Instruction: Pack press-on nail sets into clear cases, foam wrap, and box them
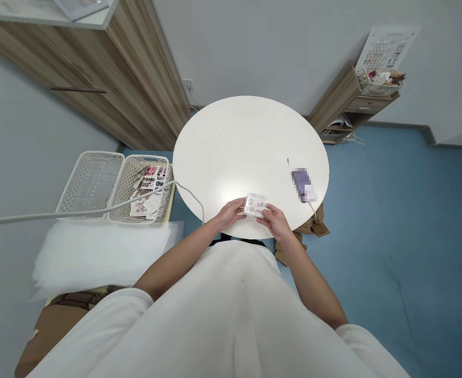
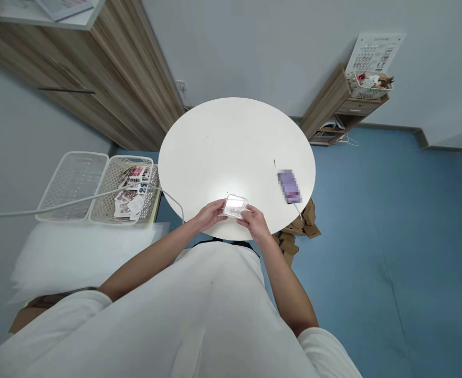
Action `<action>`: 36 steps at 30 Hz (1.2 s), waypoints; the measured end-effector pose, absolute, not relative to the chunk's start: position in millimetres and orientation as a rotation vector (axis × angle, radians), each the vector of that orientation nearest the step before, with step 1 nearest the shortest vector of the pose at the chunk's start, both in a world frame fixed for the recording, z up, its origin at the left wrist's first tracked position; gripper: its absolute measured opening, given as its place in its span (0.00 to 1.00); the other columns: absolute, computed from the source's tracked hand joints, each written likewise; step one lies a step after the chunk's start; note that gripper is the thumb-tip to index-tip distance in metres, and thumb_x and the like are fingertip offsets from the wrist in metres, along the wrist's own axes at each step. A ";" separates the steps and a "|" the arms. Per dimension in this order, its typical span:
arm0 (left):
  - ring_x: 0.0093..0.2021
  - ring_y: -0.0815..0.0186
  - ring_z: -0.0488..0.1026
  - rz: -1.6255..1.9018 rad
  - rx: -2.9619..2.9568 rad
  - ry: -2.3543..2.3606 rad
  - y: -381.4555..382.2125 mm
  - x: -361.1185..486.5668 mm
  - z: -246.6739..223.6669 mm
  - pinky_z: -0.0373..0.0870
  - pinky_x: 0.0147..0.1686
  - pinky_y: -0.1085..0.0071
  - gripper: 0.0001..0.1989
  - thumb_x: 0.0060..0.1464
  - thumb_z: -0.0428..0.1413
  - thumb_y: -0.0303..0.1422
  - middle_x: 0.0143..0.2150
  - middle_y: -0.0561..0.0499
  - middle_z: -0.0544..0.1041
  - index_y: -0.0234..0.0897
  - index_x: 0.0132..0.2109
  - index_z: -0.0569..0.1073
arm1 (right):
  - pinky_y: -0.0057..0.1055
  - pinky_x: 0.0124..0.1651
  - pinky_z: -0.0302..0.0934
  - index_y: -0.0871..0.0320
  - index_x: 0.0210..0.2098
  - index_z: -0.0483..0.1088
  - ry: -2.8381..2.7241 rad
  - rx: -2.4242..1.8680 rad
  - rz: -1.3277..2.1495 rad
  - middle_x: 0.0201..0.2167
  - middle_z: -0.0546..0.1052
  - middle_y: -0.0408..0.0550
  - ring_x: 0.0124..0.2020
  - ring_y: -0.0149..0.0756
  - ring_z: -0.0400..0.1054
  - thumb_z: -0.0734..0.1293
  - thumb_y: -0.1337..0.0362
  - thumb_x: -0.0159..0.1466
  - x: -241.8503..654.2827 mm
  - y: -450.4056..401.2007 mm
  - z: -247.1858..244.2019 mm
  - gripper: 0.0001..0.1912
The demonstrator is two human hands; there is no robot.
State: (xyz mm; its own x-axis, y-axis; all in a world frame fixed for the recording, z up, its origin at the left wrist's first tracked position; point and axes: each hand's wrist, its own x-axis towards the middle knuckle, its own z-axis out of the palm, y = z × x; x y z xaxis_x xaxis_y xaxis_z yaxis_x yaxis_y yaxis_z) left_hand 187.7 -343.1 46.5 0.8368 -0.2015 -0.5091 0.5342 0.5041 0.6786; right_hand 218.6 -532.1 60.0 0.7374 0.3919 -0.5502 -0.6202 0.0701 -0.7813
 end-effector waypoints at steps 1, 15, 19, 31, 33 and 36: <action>0.43 0.65 0.70 -0.474 0.995 0.402 -346.0 187.6 47.8 0.66 0.40 0.69 0.21 0.49 0.57 0.43 0.47 0.44 0.72 0.40 0.49 0.70 | 0.40 0.46 0.69 0.53 0.44 0.68 0.211 -1.308 0.755 0.40 0.76 0.47 0.44 0.39 0.71 0.70 0.57 0.52 221.0 -533.8 60.4 0.21; 0.37 0.62 0.75 -0.409 1.380 0.334 -380.6 200.8 49.9 0.66 0.39 0.67 0.25 0.47 0.57 0.47 0.39 0.44 0.76 0.35 0.48 0.71 | 0.37 0.41 0.69 0.54 0.42 0.71 0.187 -1.490 0.637 0.39 0.73 0.46 0.41 0.37 0.68 0.70 0.55 0.50 246.1 -555.7 57.0 0.20; 0.35 0.64 0.75 -0.383 1.428 0.315 -382.8 203.4 48.4 0.67 0.41 0.66 0.23 0.48 0.57 0.46 0.39 0.45 0.76 0.35 0.47 0.72 | 0.36 0.40 0.69 0.55 0.42 0.71 0.202 -1.492 0.646 0.38 0.74 0.46 0.40 0.36 0.69 0.70 0.56 0.50 252.3 -559.0 53.8 0.21; 0.32 0.66 0.74 -0.274 1.655 0.366 -396.8 207.2 31.8 0.66 0.38 0.68 0.17 0.54 0.51 0.40 0.32 0.48 0.76 0.34 0.46 0.70 | 0.35 0.37 0.69 0.57 0.39 0.68 0.161 -1.559 0.668 0.34 0.71 0.44 0.37 0.35 0.69 0.69 0.56 0.49 266.5 -560.5 37.1 0.20; 0.36 0.65 0.74 -0.241 1.654 0.390 -398.3 206.7 27.2 0.67 0.41 0.67 0.19 0.55 0.50 0.39 0.36 0.47 0.76 0.34 0.50 0.68 | 0.35 0.37 0.69 0.56 0.42 0.65 0.150 -1.556 0.651 0.35 0.71 0.44 0.36 0.34 0.70 0.69 0.57 0.49 267.6 -559.1 35.4 0.22; 0.41 0.64 0.73 -0.173 1.667 0.414 -398.2 204.0 23.8 0.67 0.45 0.65 0.22 0.56 0.49 0.39 0.41 0.46 0.75 0.35 0.55 0.64 | 0.35 0.37 0.69 0.54 0.46 0.61 0.144 -1.538 0.637 0.35 0.71 0.43 0.35 0.33 0.70 0.69 0.58 0.50 269.0 -556.3 34.0 0.25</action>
State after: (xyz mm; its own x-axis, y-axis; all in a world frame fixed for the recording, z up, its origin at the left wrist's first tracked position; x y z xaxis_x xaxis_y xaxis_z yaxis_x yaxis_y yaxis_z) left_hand 204.0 -398.2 23.8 0.9220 0.1688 -0.3485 0.3664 -0.0886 0.9262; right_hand 269.0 -556.3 34.0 0.8318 0.2920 -0.4720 -0.4669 -0.0916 -0.8795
